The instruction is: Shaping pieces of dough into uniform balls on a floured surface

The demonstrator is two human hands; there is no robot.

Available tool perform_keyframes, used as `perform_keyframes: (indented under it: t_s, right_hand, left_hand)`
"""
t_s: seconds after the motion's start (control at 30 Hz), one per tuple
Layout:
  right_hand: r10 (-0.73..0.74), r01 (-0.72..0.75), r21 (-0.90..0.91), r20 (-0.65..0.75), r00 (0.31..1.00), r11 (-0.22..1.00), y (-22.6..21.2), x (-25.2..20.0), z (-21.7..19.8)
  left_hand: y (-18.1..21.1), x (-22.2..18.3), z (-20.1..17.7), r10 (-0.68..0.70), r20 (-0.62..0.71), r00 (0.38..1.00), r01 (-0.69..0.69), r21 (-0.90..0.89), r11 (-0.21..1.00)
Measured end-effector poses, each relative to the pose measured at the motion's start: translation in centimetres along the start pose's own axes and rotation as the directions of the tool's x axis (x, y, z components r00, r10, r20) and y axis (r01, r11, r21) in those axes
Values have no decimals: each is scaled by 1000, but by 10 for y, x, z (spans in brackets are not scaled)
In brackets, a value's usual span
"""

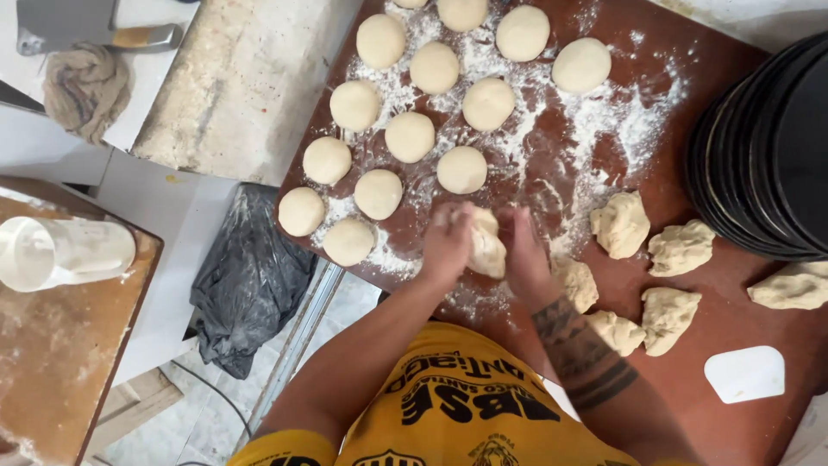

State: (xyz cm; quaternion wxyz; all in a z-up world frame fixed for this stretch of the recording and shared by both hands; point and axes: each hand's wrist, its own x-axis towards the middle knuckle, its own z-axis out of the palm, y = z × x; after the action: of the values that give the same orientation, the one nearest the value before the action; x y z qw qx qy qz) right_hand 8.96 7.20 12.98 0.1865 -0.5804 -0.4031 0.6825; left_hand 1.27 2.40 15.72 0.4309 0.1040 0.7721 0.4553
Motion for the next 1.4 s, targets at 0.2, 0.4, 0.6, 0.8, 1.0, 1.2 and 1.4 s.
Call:
perform_keyframes:
  t_s: [0.2,0.4,0.6,0.8,1.0,1.2,1.4]
  right_hand:
    - [-338,336,-257,36,940,906,55,-10,-7]
    - [-6,-29,-228,-152,988,973,3,-19,-6]
    - [-36,37,46,-29,999,998,14,-11,3]
    - [-596,549,-332,-53,801,768,91,44,-24]
    - [-768,519,-840,435,470,-158,152,93,-67]
    - [-43,84,-642,79,996,762,12,9,-9]
    - [-196,212,-277,85,977,937,28,16,-10]
  left_hand:
    - [13,-13,-9,-69,-44,997,69,-2,998]
    - [-26,13,-16,33,155,987,-66,212,975]
    - [-36,22,-2,-70,-167,984,69,-10,998]
    - [-76,34,16,287,22,958,-284,-74,956]
    - [-119,63,15,277,-63,959,-273,69,960]
    - [-69,55,16,-166,252,953,71,348,935]
    - [-42,40,6,-182,139,973,190,-42,981]
